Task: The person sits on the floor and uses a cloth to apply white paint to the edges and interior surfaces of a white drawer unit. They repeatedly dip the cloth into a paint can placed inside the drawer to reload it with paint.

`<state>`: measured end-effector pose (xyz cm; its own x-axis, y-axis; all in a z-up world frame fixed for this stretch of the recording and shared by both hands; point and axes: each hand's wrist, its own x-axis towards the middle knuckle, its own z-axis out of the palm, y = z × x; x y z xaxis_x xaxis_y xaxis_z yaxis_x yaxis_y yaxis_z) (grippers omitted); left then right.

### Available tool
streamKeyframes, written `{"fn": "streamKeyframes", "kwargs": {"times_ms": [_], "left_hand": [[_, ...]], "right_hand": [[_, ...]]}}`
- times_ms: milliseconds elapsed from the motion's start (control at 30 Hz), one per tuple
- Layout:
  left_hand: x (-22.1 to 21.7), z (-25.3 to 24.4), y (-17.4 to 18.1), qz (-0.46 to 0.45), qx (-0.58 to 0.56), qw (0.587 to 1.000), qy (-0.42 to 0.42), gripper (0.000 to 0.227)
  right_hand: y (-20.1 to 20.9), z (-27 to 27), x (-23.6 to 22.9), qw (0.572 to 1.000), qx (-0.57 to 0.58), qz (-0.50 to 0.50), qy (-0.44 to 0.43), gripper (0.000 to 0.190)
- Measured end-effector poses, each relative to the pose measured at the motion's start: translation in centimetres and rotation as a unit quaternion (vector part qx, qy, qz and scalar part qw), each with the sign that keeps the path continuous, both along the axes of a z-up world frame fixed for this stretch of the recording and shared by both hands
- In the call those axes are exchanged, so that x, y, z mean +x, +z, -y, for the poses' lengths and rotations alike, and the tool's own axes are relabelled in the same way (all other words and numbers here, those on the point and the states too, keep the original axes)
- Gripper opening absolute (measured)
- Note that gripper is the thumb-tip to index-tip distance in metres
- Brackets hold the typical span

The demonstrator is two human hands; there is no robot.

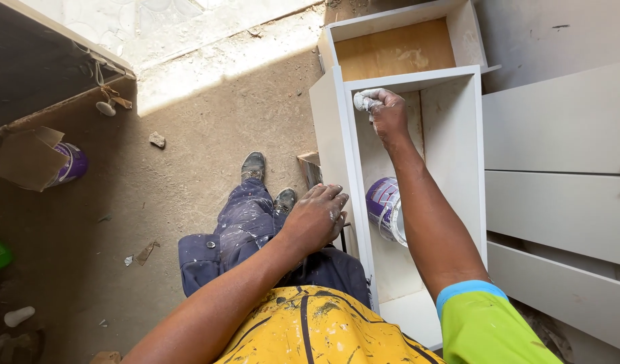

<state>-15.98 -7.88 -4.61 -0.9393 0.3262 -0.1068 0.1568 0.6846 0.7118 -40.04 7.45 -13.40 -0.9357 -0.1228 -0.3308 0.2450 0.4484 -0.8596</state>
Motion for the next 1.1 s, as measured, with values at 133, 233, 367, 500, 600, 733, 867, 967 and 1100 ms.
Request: {"fn": "streamKeyframes", "kwargs": {"times_ms": [133,233,367,500,600,733,867,967,1100], "left_hand": [[-1.1,1.3,-0.8,0.018,0.003,1.0,0.016,0.039],[-1.9,2.2,-0.4,0.039,0.007,0.999,0.018,0.04],[-2.9,2.0,-0.5,0.039,0.008,0.999,0.021,0.039],[-3.3,2.2,0.2,0.033,0.013,0.999,0.012,0.039],[-3.1,2.0,-0.1,0.028,0.01,0.999,0.017,0.039],[-2.7,1.6,-0.9,0.037,0.025,0.999,0.018,0.039],[-2.4,1.5,-0.7,0.031,0.025,0.999,0.017,0.038],[-2.3,1.6,-0.7,0.032,0.025,0.999,0.022,0.038],[-1.8,1.7,-0.9,0.038,0.022,0.998,0.032,0.038]], "right_hand": [[-0.1,0.9,-0.3,0.999,0.048,0.01,0.012,0.014],[0.3,1.2,-0.4,0.993,0.112,-0.006,0.025,0.013],[1.8,1.5,0.6,0.963,0.223,-0.103,0.108,0.01],[5.1,0.7,4.5,0.899,0.32,-0.148,0.259,0.018],[5.4,-2.2,6.9,0.869,0.328,-0.182,0.323,0.011],[3.8,-2.8,4.0,0.88,0.333,-0.165,0.296,0.023],[5.8,1.3,0.0,0.946,0.273,-0.068,0.163,0.017],[4.5,2.2,-2.4,0.95,0.26,-0.051,0.167,0.015],[4.2,3.1,-1.4,0.936,0.266,-0.036,0.226,0.02]]}}
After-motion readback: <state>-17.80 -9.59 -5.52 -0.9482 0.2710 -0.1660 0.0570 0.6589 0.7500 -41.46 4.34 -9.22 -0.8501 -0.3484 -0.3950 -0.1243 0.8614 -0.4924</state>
